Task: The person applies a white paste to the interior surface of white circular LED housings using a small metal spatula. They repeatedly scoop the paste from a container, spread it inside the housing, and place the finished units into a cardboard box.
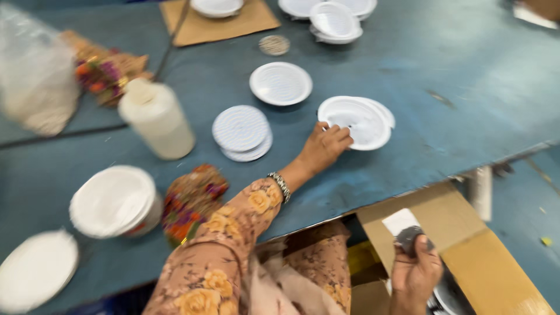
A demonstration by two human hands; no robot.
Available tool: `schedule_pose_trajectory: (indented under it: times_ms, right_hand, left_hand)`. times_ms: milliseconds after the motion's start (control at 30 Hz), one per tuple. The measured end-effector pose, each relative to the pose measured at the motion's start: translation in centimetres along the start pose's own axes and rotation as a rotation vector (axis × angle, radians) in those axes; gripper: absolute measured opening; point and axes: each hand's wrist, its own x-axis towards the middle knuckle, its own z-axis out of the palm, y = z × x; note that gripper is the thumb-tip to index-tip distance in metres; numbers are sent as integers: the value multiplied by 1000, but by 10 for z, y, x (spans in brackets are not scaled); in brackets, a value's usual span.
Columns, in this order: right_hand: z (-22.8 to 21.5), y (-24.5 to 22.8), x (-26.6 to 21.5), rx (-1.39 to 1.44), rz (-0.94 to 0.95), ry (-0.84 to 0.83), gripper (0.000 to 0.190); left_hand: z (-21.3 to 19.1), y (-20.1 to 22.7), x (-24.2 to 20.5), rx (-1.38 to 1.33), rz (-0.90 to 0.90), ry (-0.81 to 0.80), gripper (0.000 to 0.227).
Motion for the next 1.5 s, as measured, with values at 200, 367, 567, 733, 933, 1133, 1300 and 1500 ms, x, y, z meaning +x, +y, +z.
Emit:
schedule_pose_trajectory:
  times_ms: [200,367,567,733,933,1133,1300,1500]
  right_hand:
    - [34,20,8,-22,72,-198,12]
    - [131,47,-3,-46,201,-525,21]
    - [255,78,-46,-208,94,-881,20]
    - [336,101,-81,-422,232,-1064,24]
    - [383,86,-111,-758,-6,-1447,23]
    - [398,102,-126,-902,-612,-1893,39]
    - [409,138,-136,-939,-893,-2215,41]
    - [411,154,-150,-796,-870,-2287,34]
  left_hand:
    - [-142,46,-124,-15,-228,-47,15]
    - [-239,67,-191,-56,-427,-38,26]
    - [-335,72,-280,40,-983,490,87]
    - [-342,-5,-307,-73,-1156,429,136]
    - [-337,-27,-296,86,-1162,196,119]
    - [-336,-7,-294,166,-786,227,106]
    - [-331,-8,-295,195,-699,266,94]
    - [-331,-8,-297,206,-703,260,93]
